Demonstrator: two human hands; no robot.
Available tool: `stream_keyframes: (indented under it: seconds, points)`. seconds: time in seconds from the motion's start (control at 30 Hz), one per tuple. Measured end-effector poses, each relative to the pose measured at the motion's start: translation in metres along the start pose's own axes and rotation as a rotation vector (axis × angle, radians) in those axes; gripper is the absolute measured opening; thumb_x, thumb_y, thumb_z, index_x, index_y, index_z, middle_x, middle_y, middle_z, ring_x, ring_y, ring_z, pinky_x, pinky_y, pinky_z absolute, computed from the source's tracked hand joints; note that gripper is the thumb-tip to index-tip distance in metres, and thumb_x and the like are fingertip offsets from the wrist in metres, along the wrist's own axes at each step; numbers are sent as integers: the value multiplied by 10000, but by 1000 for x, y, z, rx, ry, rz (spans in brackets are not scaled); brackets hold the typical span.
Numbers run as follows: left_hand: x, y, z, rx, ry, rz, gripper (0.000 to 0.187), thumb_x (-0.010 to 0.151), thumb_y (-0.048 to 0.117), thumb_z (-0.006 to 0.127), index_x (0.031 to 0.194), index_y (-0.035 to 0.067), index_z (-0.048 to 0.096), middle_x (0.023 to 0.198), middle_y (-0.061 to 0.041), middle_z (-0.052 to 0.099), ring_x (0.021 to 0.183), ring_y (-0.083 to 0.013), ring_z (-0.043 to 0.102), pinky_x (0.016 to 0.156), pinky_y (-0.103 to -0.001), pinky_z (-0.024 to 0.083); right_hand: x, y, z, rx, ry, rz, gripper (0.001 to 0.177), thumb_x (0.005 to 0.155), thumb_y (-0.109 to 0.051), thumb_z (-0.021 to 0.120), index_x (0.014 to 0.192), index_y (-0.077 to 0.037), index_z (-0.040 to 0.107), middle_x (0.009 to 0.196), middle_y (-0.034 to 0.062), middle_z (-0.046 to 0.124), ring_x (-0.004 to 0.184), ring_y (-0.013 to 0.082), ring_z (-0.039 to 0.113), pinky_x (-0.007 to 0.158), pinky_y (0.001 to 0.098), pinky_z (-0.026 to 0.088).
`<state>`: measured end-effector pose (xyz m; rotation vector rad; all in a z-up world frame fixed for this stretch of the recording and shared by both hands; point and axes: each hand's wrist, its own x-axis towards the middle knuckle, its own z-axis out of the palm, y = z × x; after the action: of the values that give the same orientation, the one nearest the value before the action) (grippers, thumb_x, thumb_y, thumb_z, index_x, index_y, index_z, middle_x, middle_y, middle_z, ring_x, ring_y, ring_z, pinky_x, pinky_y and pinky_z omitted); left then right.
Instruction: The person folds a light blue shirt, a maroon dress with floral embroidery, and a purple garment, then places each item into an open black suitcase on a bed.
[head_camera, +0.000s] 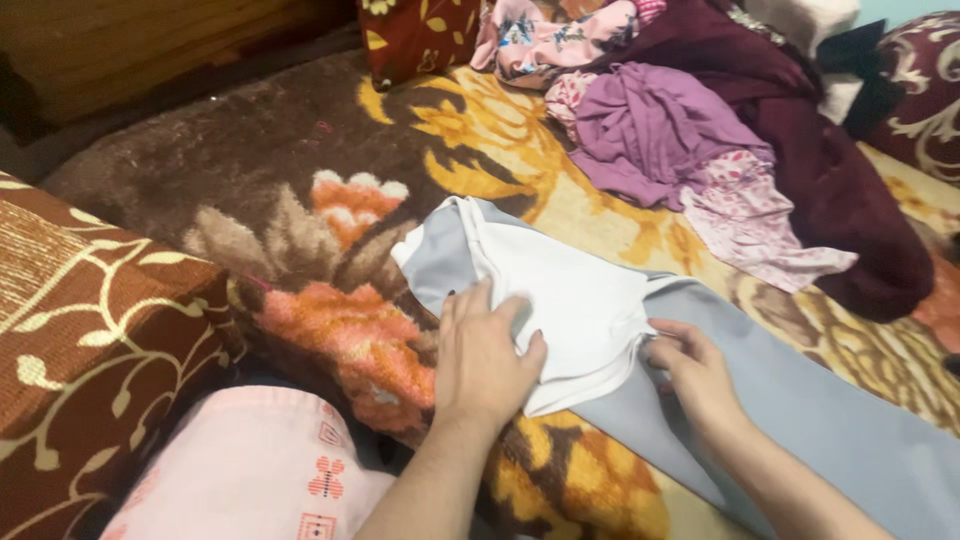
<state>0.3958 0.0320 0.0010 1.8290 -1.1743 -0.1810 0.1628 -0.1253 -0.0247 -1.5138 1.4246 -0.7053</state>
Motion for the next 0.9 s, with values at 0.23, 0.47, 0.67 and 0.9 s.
stream_keyframes:
  seconds: [0.23,0.47,0.67,0.9]
  points:
    - [-13,7,5,63,40,-163,251,801,104,719,1050,71,699,1128,-175,617,1167,-363,521,1024,-493,389,-19,-37,9,-508,117,-50,391,770,-216,828,1156,-166,789,1016,126,768,961,262,697,861,360,532]
    - [24,6,11,-225,-73,-498,416,757,30,653,1171,65,634,1188,-220,685,1160,-410,644,1007,-470,504,-74,-72,48,-610,-292,-838,398,736,-214,818,1112,-108,743,1178,94,672,1119,258,637,910,384,523]
    - [43,12,7,-295,-150,-782,763,807,62,636,1447,-2,224,1243,-343,624,1151,-481,653,1024,-505,502,-82,-78,68,-505,-263,-770,310,774,-174,801,1070,-86,768,1047,67,759,968,235,714,849,349,547]
    - [64,-8,20,-424,-50,-880,707,966,346,551,1471,-17,216,1284,-359,595,1160,-485,639,1052,-521,467,-99,-82,68,-437,60,-935,140,869,-54,703,1002,-18,731,997,86,737,912,213,712,805,319,545]
